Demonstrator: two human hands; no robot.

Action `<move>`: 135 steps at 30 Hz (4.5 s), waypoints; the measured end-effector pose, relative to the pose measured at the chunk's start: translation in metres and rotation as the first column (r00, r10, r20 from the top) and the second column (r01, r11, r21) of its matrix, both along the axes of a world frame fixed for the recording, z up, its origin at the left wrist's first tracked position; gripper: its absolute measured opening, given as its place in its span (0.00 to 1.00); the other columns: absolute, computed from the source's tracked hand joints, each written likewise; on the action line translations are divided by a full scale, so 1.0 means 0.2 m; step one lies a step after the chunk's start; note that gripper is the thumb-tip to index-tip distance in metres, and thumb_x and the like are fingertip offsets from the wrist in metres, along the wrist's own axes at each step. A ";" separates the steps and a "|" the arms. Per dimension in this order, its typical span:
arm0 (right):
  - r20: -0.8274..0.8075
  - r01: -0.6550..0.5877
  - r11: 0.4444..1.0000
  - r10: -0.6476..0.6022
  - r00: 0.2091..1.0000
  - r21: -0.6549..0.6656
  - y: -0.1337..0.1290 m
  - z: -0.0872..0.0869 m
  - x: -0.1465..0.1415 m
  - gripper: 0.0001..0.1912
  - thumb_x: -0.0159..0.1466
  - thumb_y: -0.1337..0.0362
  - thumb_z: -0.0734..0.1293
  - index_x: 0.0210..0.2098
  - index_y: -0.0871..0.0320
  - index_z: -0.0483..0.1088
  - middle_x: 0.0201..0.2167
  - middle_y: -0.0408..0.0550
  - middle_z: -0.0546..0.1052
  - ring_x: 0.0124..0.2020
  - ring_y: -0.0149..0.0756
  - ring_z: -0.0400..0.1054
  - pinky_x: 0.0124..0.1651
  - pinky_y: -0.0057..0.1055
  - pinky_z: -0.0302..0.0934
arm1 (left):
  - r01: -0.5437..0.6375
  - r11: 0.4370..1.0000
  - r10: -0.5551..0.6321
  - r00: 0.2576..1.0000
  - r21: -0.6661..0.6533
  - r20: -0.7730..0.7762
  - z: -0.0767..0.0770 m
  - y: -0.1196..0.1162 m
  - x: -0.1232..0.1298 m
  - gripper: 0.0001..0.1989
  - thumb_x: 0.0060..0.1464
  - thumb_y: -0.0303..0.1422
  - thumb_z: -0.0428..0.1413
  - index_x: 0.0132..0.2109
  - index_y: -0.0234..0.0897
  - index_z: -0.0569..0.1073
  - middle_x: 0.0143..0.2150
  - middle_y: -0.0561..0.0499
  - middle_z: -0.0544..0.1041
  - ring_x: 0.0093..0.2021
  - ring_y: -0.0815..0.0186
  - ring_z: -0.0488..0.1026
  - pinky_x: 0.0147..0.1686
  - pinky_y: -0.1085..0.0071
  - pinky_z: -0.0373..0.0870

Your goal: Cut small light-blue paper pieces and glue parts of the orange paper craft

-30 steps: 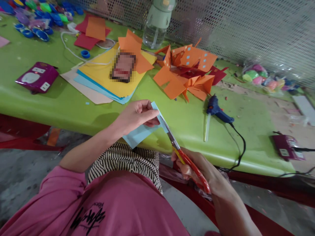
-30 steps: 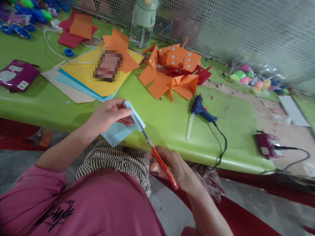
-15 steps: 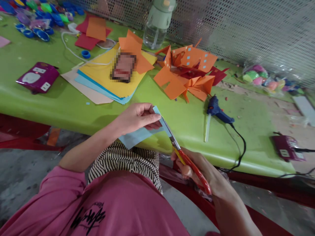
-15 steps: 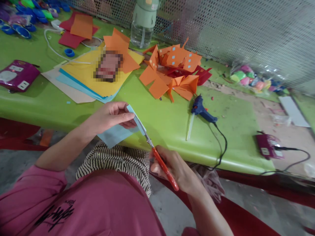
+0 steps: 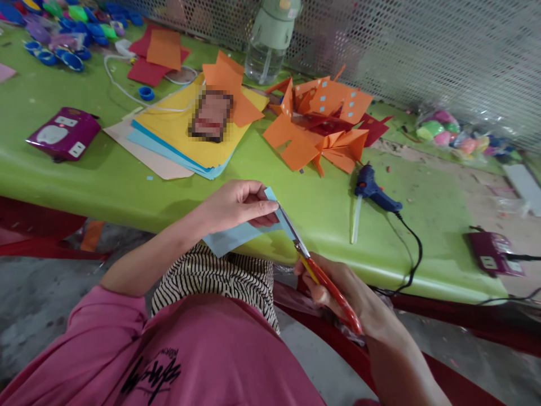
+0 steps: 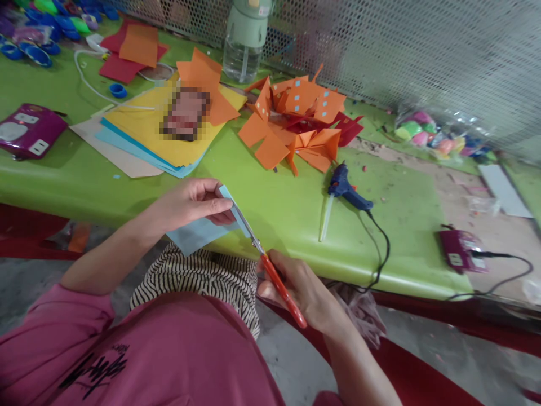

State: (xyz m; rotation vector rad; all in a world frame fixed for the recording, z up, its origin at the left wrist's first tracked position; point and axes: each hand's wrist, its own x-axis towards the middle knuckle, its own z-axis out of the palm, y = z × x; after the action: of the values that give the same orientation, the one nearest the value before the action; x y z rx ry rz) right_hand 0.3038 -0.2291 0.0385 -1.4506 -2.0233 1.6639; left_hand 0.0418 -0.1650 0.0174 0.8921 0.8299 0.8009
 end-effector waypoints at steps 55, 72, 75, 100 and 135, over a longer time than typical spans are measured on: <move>0.190 -0.075 0.995 0.062 0.980 0.064 0.03 0.04 -0.01 0.32 0.60 0.32 0.62 0.34 0.57 0.67 0.19 0.36 0.62 0.20 0.25 0.51 0.22 0.26 0.47 | -0.014 0.999 0.016 0.999 0.036 -0.044 -0.01 0.00 -0.02 0.05 0.54 0.28 0.64 0.33 0.32 0.76 0.27 0.51 0.82 0.29 0.70 0.80 0.32 0.75 0.77; 0.112 0.031 0.999 -0.032 0.993 0.014 0.21 0.01 -0.07 0.37 0.55 0.25 0.58 0.33 0.55 0.65 0.19 0.39 0.65 0.18 0.29 0.61 0.22 0.28 0.54 | -0.004 0.995 0.021 0.986 0.101 -0.166 -0.04 0.20 -0.02 0.05 0.59 0.27 0.61 0.34 0.32 0.74 0.31 0.49 0.82 0.32 0.70 0.80 0.37 0.71 0.76; 0.283 0.057 0.983 -0.106 0.953 0.175 0.30 0.04 -0.11 0.36 0.57 0.26 0.56 0.32 0.54 0.65 0.19 0.42 0.68 0.20 0.33 0.64 0.24 0.30 0.55 | -0.045 0.990 0.075 0.968 0.130 -0.241 -0.06 0.24 -0.03 0.05 0.60 0.28 0.60 0.35 0.33 0.73 0.32 0.50 0.82 0.33 0.71 0.79 0.37 0.72 0.74; 0.469 -0.461 0.465 0.108 0.877 0.756 0.25 -0.23 -0.33 0.36 0.69 0.39 0.57 0.66 0.57 0.64 0.67 0.54 0.68 0.67 0.52 0.61 0.68 0.57 0.53 | -0.360 0.875 0.430 0.885 0.325 -0.180 0.06 0.21 -0.10 0.11 0.57 0.38 0.61 0.36 0.38 0.68 0.33 0.51 0.82 0.32 0.70 0.80 0.37 0.73 0.77; -0.444 0.474 0.778 -0.282 0.850 0.413 0.27 -0.09 -0.31 0.16 0.68 0.49 0.65 0.37 0.55 0.72 0.28 0.43 0.75 0.25 0.27 0.66 0.28 0.27 0.64 | -0.215 0.933 0.253 0.962 0.288 -0.102 0.01 0.05 0.11 0.21 0.47 0.49 0.67 0.29 0.36 0.72 0.27 0.54 0.77 0.30 0.71 0.76 0.37 0.73 0.75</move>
State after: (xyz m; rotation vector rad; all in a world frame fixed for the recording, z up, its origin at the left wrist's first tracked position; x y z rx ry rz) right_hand 0.2417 -0.1741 0.0209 -1.1587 -1.6394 1.0174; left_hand 0.0646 -0.1547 0.0196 1.1175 0.9742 1.0923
